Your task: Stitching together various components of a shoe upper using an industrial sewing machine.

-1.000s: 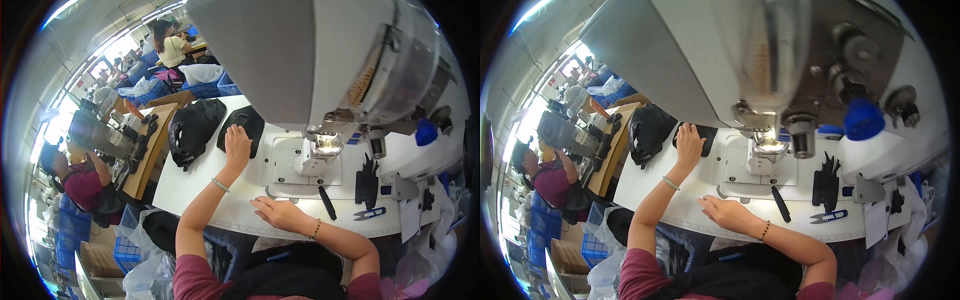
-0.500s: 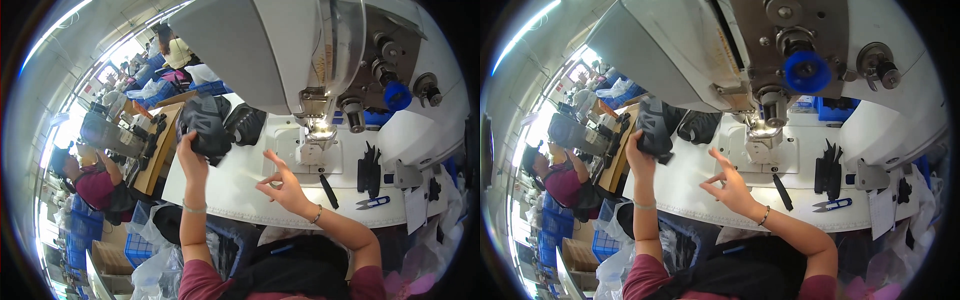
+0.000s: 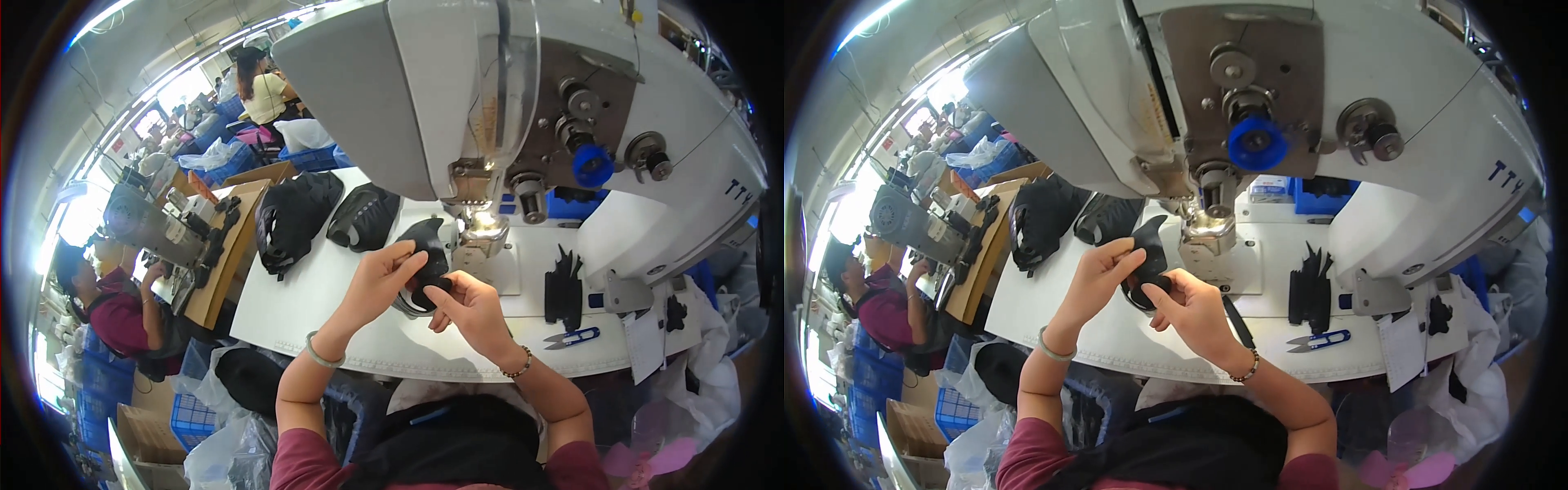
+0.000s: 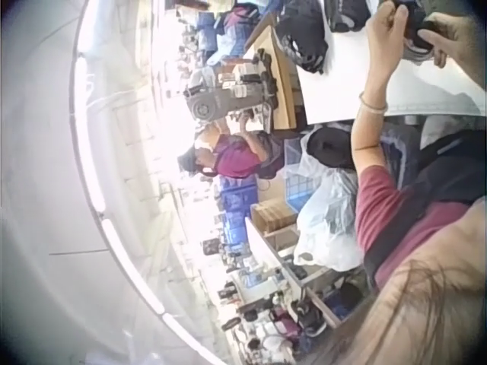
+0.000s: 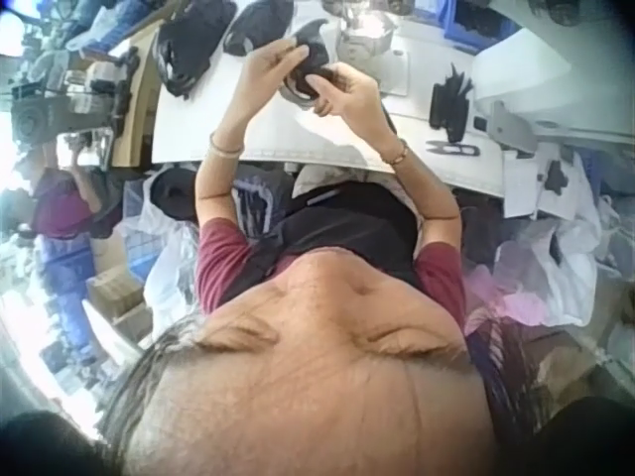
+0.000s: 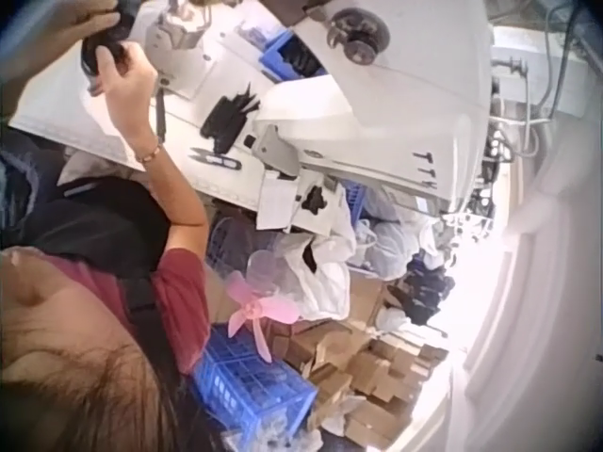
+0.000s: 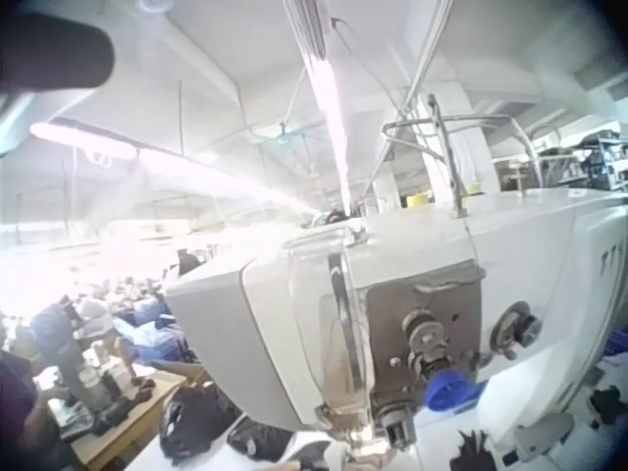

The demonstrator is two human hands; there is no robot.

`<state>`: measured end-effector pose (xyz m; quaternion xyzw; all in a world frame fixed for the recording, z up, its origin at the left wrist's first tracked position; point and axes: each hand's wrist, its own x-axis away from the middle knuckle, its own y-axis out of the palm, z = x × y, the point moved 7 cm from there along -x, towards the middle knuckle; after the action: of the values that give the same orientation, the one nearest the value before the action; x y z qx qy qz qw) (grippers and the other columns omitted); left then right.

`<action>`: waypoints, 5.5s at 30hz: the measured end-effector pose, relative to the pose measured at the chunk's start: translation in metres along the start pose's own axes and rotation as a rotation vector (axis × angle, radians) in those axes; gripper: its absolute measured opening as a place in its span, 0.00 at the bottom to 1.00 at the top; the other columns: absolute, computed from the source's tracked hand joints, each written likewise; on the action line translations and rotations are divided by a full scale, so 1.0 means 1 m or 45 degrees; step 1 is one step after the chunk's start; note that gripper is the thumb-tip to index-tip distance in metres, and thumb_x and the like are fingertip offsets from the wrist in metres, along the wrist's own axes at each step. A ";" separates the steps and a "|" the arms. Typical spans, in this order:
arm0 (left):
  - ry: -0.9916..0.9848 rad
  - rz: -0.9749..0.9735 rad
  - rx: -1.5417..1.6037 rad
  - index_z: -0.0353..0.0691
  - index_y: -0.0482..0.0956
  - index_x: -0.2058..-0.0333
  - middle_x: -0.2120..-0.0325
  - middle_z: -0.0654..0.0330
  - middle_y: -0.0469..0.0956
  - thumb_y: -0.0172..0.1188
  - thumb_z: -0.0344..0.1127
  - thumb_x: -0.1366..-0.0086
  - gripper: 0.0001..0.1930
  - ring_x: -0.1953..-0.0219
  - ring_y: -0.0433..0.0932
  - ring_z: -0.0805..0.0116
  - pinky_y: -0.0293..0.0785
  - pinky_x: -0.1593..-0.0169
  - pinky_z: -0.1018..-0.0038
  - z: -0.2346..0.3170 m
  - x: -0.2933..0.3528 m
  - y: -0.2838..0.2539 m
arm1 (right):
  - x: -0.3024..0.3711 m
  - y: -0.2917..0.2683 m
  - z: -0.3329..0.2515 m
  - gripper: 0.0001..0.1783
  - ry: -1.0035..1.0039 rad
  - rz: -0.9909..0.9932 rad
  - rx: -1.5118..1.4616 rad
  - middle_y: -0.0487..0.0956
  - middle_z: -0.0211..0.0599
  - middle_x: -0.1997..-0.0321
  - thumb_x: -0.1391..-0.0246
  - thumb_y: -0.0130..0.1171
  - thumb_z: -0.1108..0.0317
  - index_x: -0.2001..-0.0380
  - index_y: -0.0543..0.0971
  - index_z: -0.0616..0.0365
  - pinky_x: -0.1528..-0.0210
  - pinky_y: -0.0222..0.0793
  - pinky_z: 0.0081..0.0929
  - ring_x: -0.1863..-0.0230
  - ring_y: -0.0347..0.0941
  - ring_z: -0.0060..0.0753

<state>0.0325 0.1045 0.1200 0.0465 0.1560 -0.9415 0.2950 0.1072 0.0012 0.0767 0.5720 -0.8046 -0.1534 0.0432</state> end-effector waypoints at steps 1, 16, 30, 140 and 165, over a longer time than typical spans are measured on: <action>0.017 -0.005 0.009 0.34 0.64 0.78 0.85 0.69 0.62 0.53 0.35 0.35 0.15 0.79 0.59 0.84 0.57 0.77 0.82 -0.001 -0.008 0.005 | -0.002 -0.005 -0.005 0.10 0.020 0.015 -0.060 0.76 0.32 0.77 0.45 0.57 0.69 0.67 0.73 0.66 0.77 0.70 0.15 0.79 0.74 0.19; 0.108 0.159 -0.200 0.26 0.73 0.72 0.86 0.58 0.68 0.50 0.28 0.38 0.09 0.82 0.62 0.77 0.59 0.77 0.75 -0.006 -0.064 0.027 | -0.011 -0.059 -0.021 0.08 -0.225 0.344 -0.035 0.75 0.37 0.76 0.45 0.56 0.72 0.69 0.70 0.67 0.79 0.73 0.19 0.79 0.76 0.25; 0.256 0.166 0.061 0.31 0.75 0.72 0.78 0.68 0.73 0.48 0.21 0.42 0.06 0.75 0.67 0.82 0.63 0.71 0.82 -0.009 -0.068 0.029 | -0.007 -0.060 -0.017 0.09 -0.102 0.379 -0.009 0.72 0.30 0.85 0.46 0.58 0.70 0.73 0.73 0.66 0.87 0.60 0.12 0.87 0.68 0.15; -0.093 0.033 0.437 0.31 0.74 0.70 0.80 0.62 0.74 0.56 0.28 0.41 0.05 0.81 0.72 0.80 0.68 0.79 0.83 0.028 -0.012 0.018 | 0.019 -0.052 -0.048 0.20 -0.296 0.215 0.650 0.72 0.40 0.65 0.46 0.58 0.64 0.57 0.62 0.59 0.81 0.70 0.20 0.79 0.76 0.27; -0.232 0.102 0.491 0.29 0.72 0.72 0.78 0.58 0.73 0.55 0.25 0.42 0.04 0.81 0.73 0.75 0.71 0.79 0.80 -0.011 -0.042 0.024 | 0.001 -0.039 -0.024 0.19 -0.867 0.548 0.924 0.73 0.33 0.72 0.45 0.54 0.78 0.49 0.72 0.56 0.81 0.64 0.18 0.82 0.67 0.18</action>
<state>0.0806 0.1122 0.1104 0.0230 -0.0563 -0.9418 0.3307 0.1481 -0.0157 0.0874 0.2906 -0.8733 -0.0301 -0.3899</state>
